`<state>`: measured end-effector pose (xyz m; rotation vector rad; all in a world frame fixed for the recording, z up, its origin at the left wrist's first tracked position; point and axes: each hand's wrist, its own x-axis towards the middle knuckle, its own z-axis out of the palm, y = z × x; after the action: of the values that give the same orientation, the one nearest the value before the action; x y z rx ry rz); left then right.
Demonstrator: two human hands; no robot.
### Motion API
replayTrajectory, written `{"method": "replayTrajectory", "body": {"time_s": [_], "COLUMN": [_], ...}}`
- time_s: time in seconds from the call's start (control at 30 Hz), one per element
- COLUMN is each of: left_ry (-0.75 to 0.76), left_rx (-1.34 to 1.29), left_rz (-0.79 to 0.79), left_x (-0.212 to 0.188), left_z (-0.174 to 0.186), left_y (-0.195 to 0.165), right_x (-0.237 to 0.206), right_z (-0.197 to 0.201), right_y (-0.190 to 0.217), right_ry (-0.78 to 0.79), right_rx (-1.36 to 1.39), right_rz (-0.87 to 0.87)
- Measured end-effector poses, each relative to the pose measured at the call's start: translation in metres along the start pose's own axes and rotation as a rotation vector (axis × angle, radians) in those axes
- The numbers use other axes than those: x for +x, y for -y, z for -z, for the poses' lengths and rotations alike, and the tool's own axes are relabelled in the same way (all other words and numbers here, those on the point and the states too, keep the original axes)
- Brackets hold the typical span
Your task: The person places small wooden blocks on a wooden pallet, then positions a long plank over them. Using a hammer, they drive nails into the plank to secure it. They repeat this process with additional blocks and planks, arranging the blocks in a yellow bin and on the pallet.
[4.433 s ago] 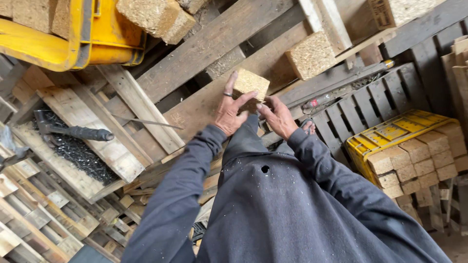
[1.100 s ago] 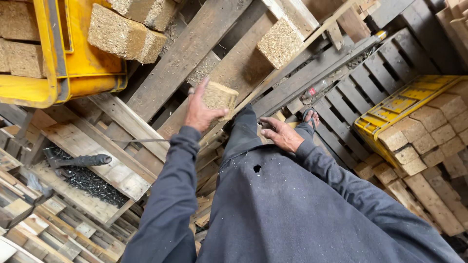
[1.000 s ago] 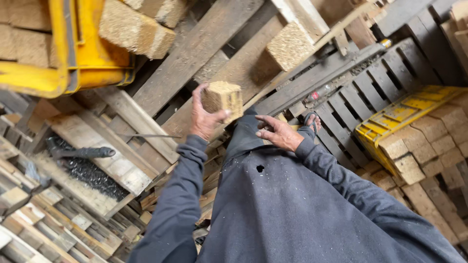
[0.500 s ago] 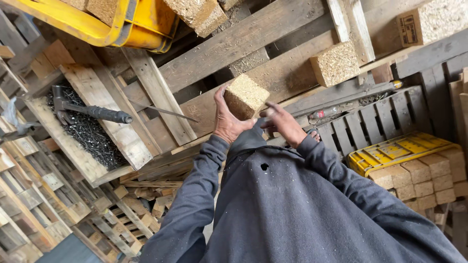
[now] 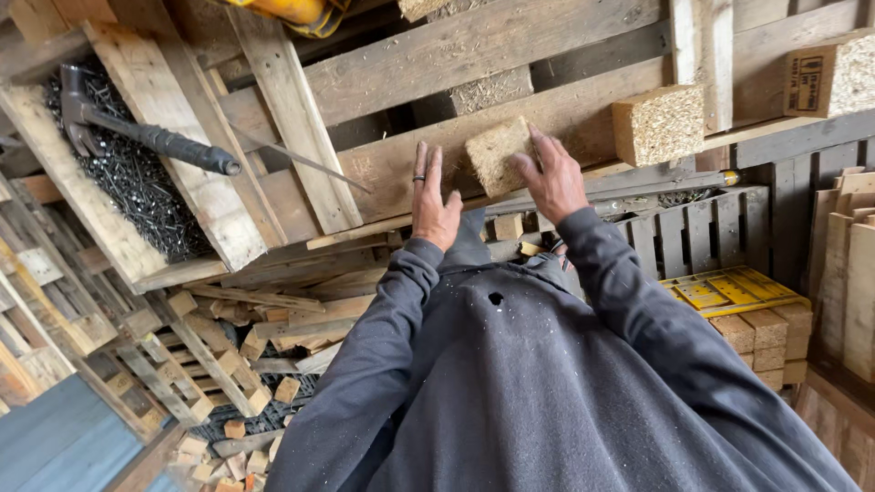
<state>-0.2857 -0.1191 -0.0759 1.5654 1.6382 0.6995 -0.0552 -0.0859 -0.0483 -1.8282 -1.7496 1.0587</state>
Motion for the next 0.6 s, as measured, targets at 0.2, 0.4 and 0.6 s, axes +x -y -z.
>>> {"method": "replayTrajectory", "body": {"time_s": [0.2,0.4,0.6], "left_ry": [0.221,0.159,0.251], "left_rx": [-0.193,-0.26,-0.329], "left_rz": [0.345,-0.158,0.2], "left_x": [0.029,0.066,0.055], "left_z": [-0.018,-0.002,0.004], "left_y": [0.005,-0.002,-0.002], "right_x": [0.016,0.018,0.029], "right_z": [-0.007,0.002,0.014], "right_y": [-0.012,-0.003,0.005], "right_ry": [0.188,0.249,0.16], "right_rx": [-0.096,-0.214,-0.22], "right_rz": [-0.199,-0.201,-0.173]}}
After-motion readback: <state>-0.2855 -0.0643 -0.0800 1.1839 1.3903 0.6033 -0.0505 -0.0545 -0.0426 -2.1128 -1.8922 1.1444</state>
